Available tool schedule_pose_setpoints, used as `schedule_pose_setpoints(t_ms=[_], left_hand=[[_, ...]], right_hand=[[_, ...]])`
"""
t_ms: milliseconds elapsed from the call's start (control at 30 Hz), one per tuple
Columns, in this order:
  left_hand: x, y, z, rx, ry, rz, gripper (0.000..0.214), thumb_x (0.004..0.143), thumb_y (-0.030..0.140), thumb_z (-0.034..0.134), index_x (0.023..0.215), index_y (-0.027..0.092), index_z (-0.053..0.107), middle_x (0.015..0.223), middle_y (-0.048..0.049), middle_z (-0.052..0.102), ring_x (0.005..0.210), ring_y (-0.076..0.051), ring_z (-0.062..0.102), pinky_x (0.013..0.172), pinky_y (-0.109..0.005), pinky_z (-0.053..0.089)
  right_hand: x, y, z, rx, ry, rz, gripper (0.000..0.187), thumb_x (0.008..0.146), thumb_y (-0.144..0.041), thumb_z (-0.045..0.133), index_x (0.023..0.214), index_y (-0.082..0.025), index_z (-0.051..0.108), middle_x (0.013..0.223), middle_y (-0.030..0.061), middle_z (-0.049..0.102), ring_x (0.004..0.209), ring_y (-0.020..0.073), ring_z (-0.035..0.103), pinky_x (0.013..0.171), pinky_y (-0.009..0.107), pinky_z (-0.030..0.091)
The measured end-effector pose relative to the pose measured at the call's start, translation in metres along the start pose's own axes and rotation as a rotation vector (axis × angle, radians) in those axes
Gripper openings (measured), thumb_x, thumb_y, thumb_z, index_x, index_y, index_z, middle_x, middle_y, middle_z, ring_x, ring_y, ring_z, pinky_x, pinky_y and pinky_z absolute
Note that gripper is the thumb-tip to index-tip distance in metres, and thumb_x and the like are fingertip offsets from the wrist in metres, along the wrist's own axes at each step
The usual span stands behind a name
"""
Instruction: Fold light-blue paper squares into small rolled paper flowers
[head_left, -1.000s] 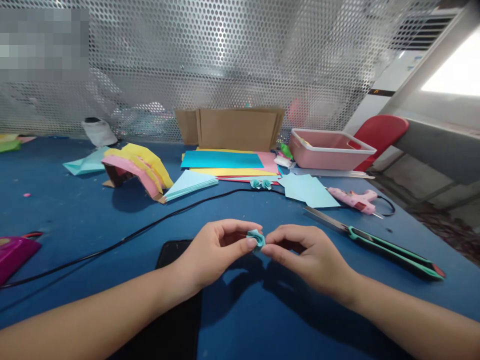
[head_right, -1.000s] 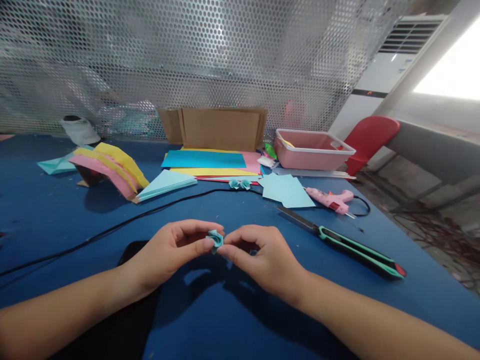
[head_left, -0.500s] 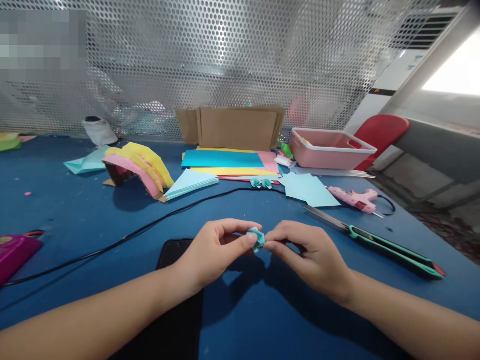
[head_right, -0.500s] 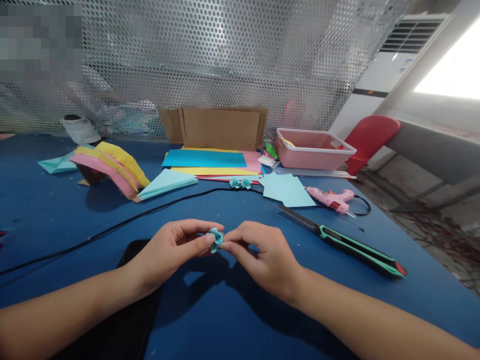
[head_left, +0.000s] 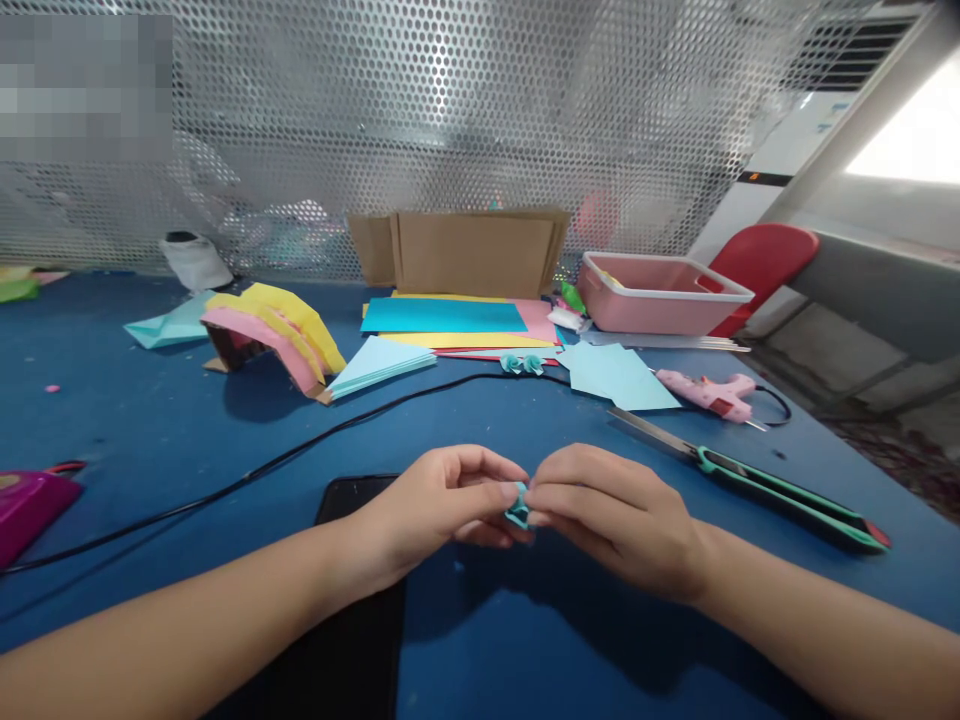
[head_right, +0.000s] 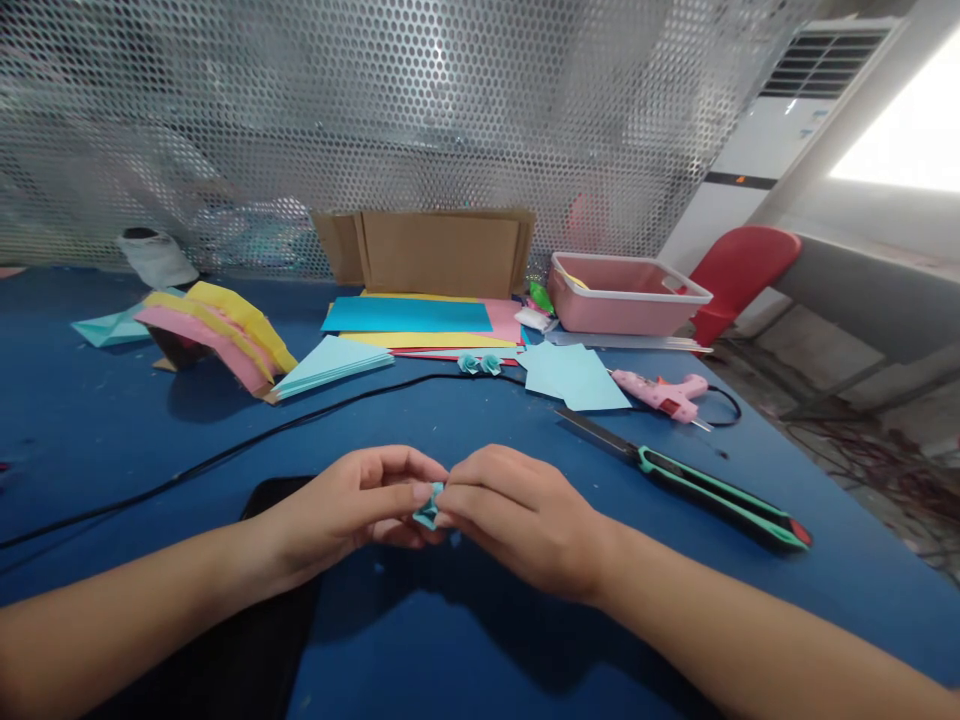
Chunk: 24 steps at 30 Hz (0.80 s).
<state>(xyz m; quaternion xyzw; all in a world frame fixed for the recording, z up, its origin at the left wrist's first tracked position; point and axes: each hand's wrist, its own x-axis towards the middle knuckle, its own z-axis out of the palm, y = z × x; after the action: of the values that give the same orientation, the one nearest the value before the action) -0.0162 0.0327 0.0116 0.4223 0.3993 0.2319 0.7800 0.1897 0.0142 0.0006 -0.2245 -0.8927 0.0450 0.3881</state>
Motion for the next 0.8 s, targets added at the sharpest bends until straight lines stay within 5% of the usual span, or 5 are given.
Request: schedule_pose_setpoints(t_ms=[267, 400, 633, 800], left_hand=[[-0.002, 0.003, 0.003, -0.039, -0.027, -0.054, 0.032, 0.066, 0.029, 0.083, 0.086, 0.013, 0.064, 0.073, -0.0053, 0.073, 0.069, -0.015, 0.070, 0.067, -0.026, 0.050], [0.000, 0.001, 0.001, -0.020, -0.018, -0.042, 0.037, 0.062, 0.033, 0.085, 0.086, 0.013, 0.064, 0.074, -0.0046, 0.073, 0.069, -0.015, 0.070, 0.069, -0.027, 0.051], [0.001, -0.001, 0.000, 0.049, -0.034, -0.021, 0.041, 0.064, 0.037, 0.084, 0.089, 0.012, 0.064, 0.072, -0.0027, 0.071, 0.070, -0.014, 0.069, 0.070, -0.028, 0.053], [0.001, -0.002, 0.001, 0.083, -0.019, -0.047, 0.041, 0.064, 0.037, 0.084, 0.090, 0.012, 0.064, 0.074, -0.0031, 0.070, 0.072, -0.014, 0.067, 0.072, -0.029, 0.052]], right_hand=[[-0.001, 0.000, 0.001, 0.099, -0.031, 0.024, 0.013, 0.094, -0.013, 0.052, 0.096, -0.018, 0.064, 0.084, 0.0063, 0.068, 0.076, 0.0142, 0.061, 0.070, 0.025, 0.054], [0.004, 0.001, 0.002, 0.280, -0.019, 0.177, 0.006, 0.089, -0.015, 0.062, 0.087, -0.017, 0.067, 0.078, 0.0043, 0.068, 0.074, 0.0125, 0.063, 0.068, 0.022, 0.054], [0.011, -0.001, -0.003, 0.546, -0.177, 0.628, 0.010, 0.074, -0.011, 0.076, 0.073, -0.017, 0.068, 0.079, 0.0014, 0.062, 0.073, 0.0119, 0.064, 0.067, 0.022, 0.054], [0.008, -0.002, 0.001, 0.693, -0.191, 0.758, 0.010, 0.074, -0.012, 0.073, 0.073, -0.017, 0.065, 0.084, 0.0011, 0.058, 0.076, 0.0127, 0.063, 0.071, 0.026, 0.056]])
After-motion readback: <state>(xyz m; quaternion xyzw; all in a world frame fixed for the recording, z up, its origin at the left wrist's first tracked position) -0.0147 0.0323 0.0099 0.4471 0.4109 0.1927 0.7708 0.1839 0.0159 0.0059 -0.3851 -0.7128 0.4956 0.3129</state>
